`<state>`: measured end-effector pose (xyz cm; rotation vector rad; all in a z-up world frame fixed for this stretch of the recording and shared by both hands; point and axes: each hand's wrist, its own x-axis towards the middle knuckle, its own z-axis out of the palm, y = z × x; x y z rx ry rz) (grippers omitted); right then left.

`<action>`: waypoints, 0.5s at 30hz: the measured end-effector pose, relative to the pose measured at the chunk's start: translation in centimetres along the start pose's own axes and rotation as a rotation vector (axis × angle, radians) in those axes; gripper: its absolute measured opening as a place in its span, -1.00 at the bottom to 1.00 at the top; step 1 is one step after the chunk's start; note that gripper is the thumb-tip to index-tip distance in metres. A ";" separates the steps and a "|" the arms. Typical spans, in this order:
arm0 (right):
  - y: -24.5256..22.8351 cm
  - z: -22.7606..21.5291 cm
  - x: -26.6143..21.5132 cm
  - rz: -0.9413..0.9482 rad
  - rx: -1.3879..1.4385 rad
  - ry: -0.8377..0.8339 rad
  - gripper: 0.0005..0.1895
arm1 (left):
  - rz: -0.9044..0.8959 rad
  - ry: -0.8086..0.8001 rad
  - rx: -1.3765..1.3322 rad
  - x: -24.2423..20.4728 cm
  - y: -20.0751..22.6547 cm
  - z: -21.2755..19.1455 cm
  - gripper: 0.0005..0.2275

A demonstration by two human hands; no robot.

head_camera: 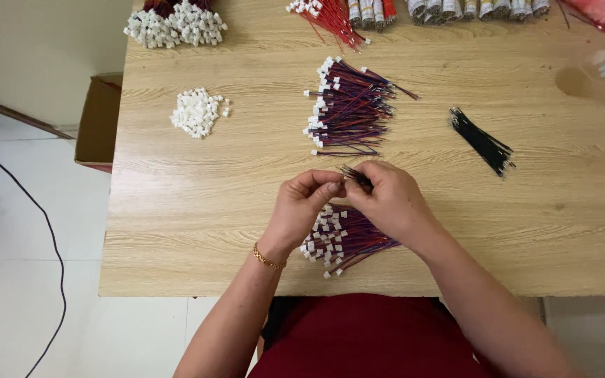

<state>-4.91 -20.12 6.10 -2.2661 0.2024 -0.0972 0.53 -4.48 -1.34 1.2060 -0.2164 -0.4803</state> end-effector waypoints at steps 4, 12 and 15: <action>0.1 0.0 0.1 -0.019 -0.020 -0.002 -0.73 | -0.001 -0.025 0.161 -0.4 2.2 0.5 -0.87; -0.8 -2.1 -0.2 0.036 0.146 -0.047 -0.70 | 0.102 -0.043 0.251 1.4 1.7 1.0 -0.87; 0.2 -3.5 0.4 -0.022 0.084 0.193 -0.73 | 0.215 0.044 0.463 3.1 1.1 -0.6 -0.89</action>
